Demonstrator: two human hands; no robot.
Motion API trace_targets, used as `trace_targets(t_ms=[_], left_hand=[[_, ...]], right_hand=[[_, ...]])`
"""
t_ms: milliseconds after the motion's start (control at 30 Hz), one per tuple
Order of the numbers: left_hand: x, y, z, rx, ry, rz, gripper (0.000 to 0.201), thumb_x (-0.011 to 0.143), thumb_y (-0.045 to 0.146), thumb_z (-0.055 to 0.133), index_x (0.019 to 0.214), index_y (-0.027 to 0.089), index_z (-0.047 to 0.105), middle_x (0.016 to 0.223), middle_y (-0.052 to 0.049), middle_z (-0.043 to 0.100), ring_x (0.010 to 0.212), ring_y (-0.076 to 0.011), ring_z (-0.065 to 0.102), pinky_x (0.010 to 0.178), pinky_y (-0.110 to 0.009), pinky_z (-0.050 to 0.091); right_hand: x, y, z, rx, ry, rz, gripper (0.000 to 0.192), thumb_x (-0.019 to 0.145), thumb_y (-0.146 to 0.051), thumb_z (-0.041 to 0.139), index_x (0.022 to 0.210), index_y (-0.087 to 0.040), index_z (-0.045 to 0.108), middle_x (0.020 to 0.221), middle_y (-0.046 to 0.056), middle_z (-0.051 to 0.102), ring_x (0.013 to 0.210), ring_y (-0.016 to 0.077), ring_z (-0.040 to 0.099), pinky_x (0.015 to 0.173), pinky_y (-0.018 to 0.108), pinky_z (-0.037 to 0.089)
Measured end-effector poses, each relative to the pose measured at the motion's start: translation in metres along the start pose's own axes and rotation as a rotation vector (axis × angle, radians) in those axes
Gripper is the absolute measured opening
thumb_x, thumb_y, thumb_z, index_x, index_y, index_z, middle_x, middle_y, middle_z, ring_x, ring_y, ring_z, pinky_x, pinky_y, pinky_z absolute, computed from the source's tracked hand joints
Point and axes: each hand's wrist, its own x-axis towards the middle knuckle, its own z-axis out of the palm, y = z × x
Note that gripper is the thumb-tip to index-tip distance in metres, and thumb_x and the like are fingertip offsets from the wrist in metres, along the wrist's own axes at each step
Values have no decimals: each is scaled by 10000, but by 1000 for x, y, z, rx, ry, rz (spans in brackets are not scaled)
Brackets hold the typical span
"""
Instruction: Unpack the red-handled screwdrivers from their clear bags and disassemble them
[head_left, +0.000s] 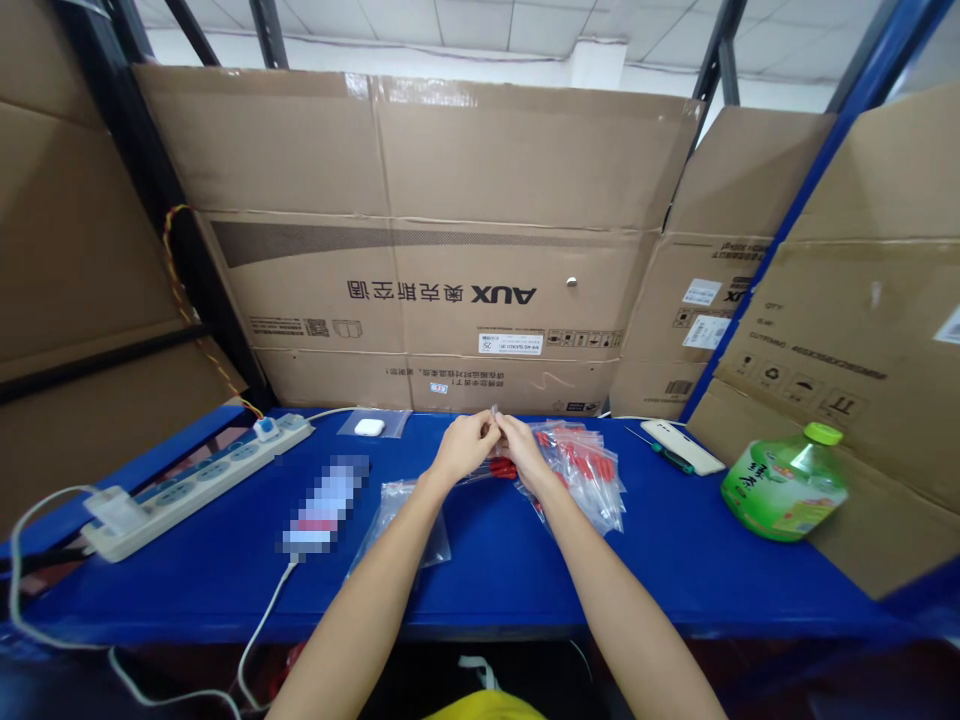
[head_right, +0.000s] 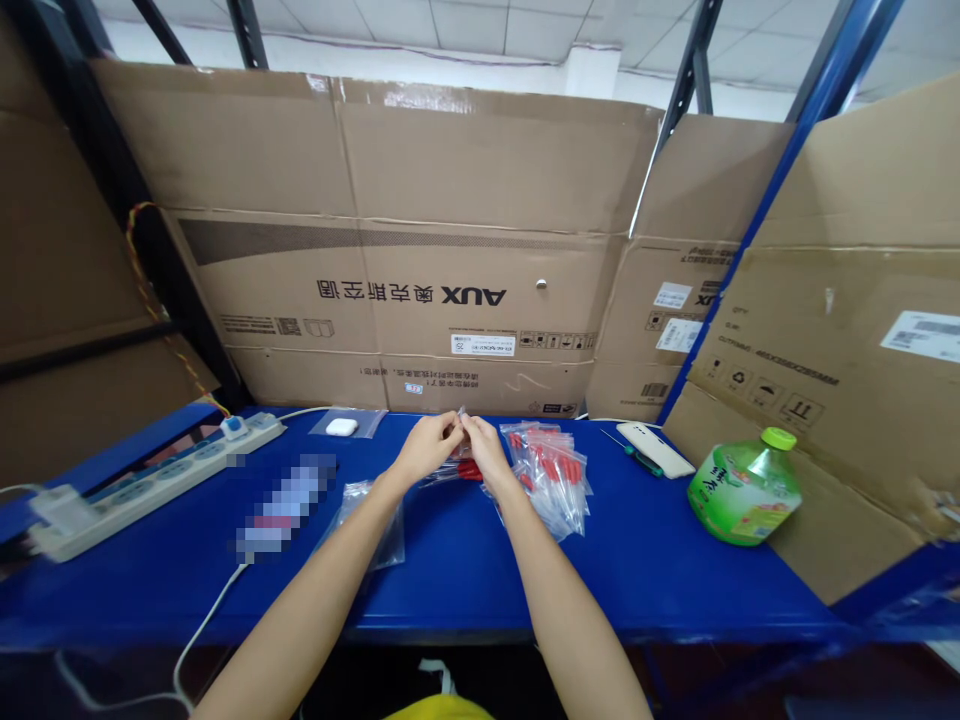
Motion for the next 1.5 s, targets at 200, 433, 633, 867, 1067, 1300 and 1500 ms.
trace_targets(t_ms=[200, 433, 633, 867, 1067, 1300, 1500], left_hand=[[2, 4, 3, -120, 75, -88, 249, 854, 304, 465, 639, 188, 510, 584, 23, 545, 578, -120, 444, 585, -238, 280], [5, -1, 16, -448, 134, -179, 226, 779, 328, 482, 607, 188, 438, 558, 49, 440, 549, -91, 387, 533, -205, 297], [10, -7, 10, -641, 301, -245, 219, 831, 328, 464, 660, 191, 466, 556, 56, 421, 517, -91, 371, 522, -207, 317], [1, 5, -1, -189, 371, -115, 335, 935, 412, 463, 688, 194, 524, 566, 42, 468, 556, -112, 415, 588, -233, 309], [-6, 11, -6, 78, 408, -83, 314, 988, 406, 415, 793, 214, 569, 638, 0, 574, 622, -148, 521, 635, -255, 308], [-10, 18, -2, 52, 316, 2, 336, 1020, 420, 358, 895, 226, 602, 781, -26, 670, 711, -162, 585, 668, -254, 328], [-2, 5, 11, -260, 177, -364, 561, 989, 551, 332, 635, 192, 578, 579, -47, 596, 576, -168, 573, 614, -278, 363]], right_hand=[[1, -2, 0, 28, -22, -54, 355, 760, -557, 687, 781, -231, 550, 666, -25, 634, 651, 189, 644, 603, 309, 542], [1, 0, 3, 34, -33, -134, 347, 794, -564, 644, 747, -235, 541, 656, -13, 628, 713, 204, 662, 650, 329, 560], [2, -2, 4, 106, 15, -190, 397, 808, -603, 652, 769, -233, 513, 721, 0, 639, 727, 190, 664, 684, 346, 578], [-4, -11, 4, 5, 31, -177, 416, 713, -517, 780, 737, -236, 474, 693, -44, 559, 649, 158, 607, 654, 331, 584], [-4, -5, -2, 20, 76, -107, 368, 681, -372, 754, 811, -243, 436, 856, -24, 610, 715, 166, 646, 643, 329, 585], [3, 1, -4, 131, 224, -246, 323, 774, -356, 663, 964, -268, 416, 959, -15, 670, 733, 137, 676, 692, 314, 585], [5, -7, -13, 203, 338, -348, 316, 741, -271, 628, 976, -274, 417, 927, -35, 650, 800, 134, 669, 749, 291, 563]])
